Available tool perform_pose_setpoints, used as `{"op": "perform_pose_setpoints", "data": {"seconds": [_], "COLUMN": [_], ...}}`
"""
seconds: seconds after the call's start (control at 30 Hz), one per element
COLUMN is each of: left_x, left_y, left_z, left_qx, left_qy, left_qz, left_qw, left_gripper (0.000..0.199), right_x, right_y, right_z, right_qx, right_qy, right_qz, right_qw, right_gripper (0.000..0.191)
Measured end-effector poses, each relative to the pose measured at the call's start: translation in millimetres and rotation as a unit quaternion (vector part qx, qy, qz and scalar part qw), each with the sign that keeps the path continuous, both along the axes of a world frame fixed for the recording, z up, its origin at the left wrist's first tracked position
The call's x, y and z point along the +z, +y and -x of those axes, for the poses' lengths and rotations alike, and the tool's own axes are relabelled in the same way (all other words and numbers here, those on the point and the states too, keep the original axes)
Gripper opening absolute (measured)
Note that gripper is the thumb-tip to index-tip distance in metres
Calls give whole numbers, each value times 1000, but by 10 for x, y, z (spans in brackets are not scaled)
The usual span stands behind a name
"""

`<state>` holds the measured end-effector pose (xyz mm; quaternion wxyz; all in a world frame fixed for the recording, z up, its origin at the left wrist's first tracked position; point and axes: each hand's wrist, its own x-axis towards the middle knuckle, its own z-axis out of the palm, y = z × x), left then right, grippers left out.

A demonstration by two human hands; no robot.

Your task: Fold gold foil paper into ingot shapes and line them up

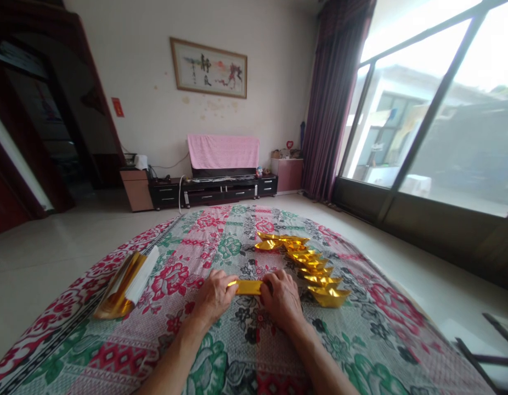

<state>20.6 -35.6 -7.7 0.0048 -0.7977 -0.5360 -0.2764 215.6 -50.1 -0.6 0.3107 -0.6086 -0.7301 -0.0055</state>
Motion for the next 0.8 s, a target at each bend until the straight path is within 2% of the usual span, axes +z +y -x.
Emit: {"op": "perform_pose_setpoints", "data": {"seconds": [0.27, 0.4, 0.57, 0.8], "left_x": [-3, 3, -52, -68], "left_y": [1, -8, 30, 38], "left_z": [6, 21, 48, 59], "left_qx": [16, 24, 4, -27], "left_qy": [10, 4, -10, -65], "left_qz": [-11, -46, -86, -40], "left_qw": [1000, 999, 996, 997], "left_gripper": [28, 27, 24, 20], "right_x": [32, 38, 12, 6], "right_y": [-41, -45, -37, -10], "right_z": [-6, -15, -18, -25], "right_qx": [15, 31, 62, 123], "right_qy": [16, 28, 54, 134], "right_qz": [-7, -13, -31, -19], "right_qw": [1000, 999, 996, 983], "right_gripper": [8, 7, 5, 4]}}
